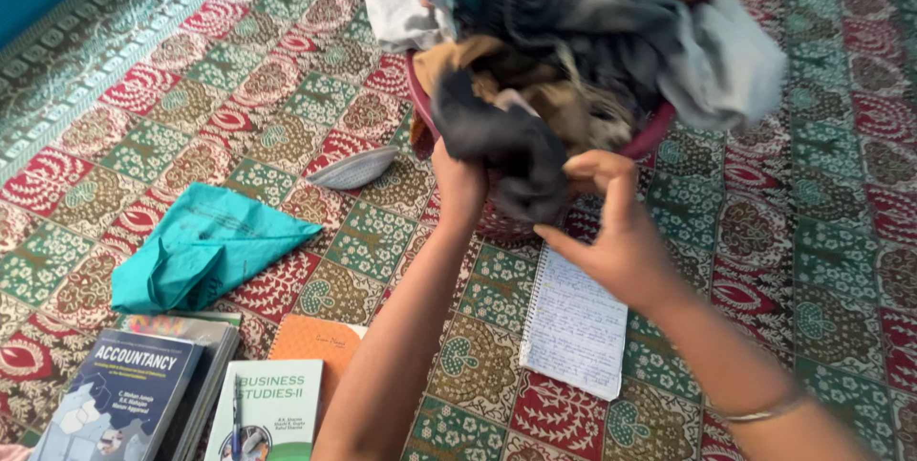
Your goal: The person sits on a patterned rug and sorts through a basket of clothes, selecting a dark garment. They then plug in an electric iron and proceed to iron the garment on the floor, smoothing the fabric and moving the iron back and forth across the surface.
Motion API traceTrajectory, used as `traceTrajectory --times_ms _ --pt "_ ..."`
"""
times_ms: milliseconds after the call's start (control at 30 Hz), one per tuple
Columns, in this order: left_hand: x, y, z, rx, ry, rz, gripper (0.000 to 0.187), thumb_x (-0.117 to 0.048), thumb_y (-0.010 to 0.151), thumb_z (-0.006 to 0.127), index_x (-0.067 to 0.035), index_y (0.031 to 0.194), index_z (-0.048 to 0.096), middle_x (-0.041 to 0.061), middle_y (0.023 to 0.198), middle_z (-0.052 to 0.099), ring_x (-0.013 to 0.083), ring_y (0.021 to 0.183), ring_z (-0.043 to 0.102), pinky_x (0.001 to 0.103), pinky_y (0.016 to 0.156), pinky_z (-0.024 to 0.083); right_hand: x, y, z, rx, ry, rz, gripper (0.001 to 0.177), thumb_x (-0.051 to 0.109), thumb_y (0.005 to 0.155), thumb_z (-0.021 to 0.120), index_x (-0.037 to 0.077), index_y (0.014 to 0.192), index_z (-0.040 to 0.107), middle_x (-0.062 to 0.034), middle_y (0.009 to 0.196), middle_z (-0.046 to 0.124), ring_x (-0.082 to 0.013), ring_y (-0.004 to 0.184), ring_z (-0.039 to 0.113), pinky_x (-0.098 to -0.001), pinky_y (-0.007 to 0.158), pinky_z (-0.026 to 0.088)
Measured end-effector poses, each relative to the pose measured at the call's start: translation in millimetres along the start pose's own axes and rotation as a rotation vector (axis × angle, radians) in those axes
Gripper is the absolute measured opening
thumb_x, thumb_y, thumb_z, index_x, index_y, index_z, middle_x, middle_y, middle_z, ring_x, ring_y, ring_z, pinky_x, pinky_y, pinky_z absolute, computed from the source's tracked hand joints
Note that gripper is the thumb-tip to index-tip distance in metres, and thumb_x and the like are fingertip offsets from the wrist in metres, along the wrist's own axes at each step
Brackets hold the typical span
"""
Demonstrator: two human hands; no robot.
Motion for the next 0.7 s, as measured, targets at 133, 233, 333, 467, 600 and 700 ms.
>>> traceTrajectory --times_ms 133,233,333,467,600,700 --pt "-94 9 -5 -0.144 -0.563 -0.362 0.032 -0.024 0.100 0.057 0.002 0.119 0.058 0.010 0.101 0.068 0.0193 0.088 0.064 0.036 0.081 0.054 -43 14 13 -0.173 -0.697 -0.118 0.105 0.033 0.071 0.084 -0.001 0.153 0.028 -0.0122 0.155 0.038 -0.0350 0.137 0.044 -0.0657 0.111 0.033" --pt "-151 2 -31 -0.034 -0.578 -0.279 0.024 -0.021 0.104 0.059 0.000 0.114 0.060 0.008 0.102 0.065 0.0188 0.092 0.063 0.034 0.082 0.053 -76 36 26 -0.234 -1.070 -0.126 0.099 0.034 0.072 0.085 -0.002 0.152 0.038 -0.0122 0.160 0.036 -0.0356 0.131 0.046 -0.0663 0.109 0.034" --pt "-173 -7 -46 -0.012 -0.384 -0.239 0.023 -0.017 0.097 0.060 -0.001 0.112 0.061 0.009 0.102 0.066 0.0217 0.094 0.063 0.036 0.084 0.052 -101 49 26 -0.327 -1.100 -0.017 0.078 0.033 0.090 0.079 0.007 0.155 0.044 -0.0123 0.159 0.038 -0.0351 0.132 0.046 -0.0651 0.104 0.038" --pt "-185 -27 -65 0.126 -0.150 -0.220 0.026 -0.012 0.086 0.062 -0.002 0.110 0.063 0.011 0.103 0.066 0.0257 0.097 0.063 0.038 0.086 0.051 -125 67 -5 -0.237 -0.907 0.221 0.073 0.031 0.087 0.079 0.005 0.148 0.048 -0.0127 0.149 0.045 -0.0323 0.125 0.051 -0.0588 0.100 0.042" --pt "-220 -71 -89 0.447 0.227 -0.142 0.031 -0.008 0.076 0.063 -0.004 0.107 0.065 0.012 0.103 0.067 0.0296 0.101 0.063 0.041 0.089 0.050 -138 68 -33 -0.370 0.040 0.386 0.067 0.028 0.085 0.080 0.004 0.141 0.052 -0.0131 0.140 0.052 -0.0296 0.118 0.055 -0.0525 0.096 0.046" --pt "-246 -130 -91 0.849 0.459 0.009 0.037 -0.004 0.069 0.064 -0.005 0.106 0.066 0.013 0.103 0.068 0.0325 0.103 0.063 0.043 0.091 0.050 -157 13 6 -0.403 0.372 0.524 0.063 0.027 0.083 0.081 0.003 0.136 0.056 -0.0134 0.133 0.057 -0.0275 0.113 0.059 -0.0478 0.094 0.048"
Point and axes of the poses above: each hand's wrist, its own y-axis towards the middle knuckle, its own z-axis out of the palm, x = y × z, the point moved 5 cm from there along y, towards the middle knuckle
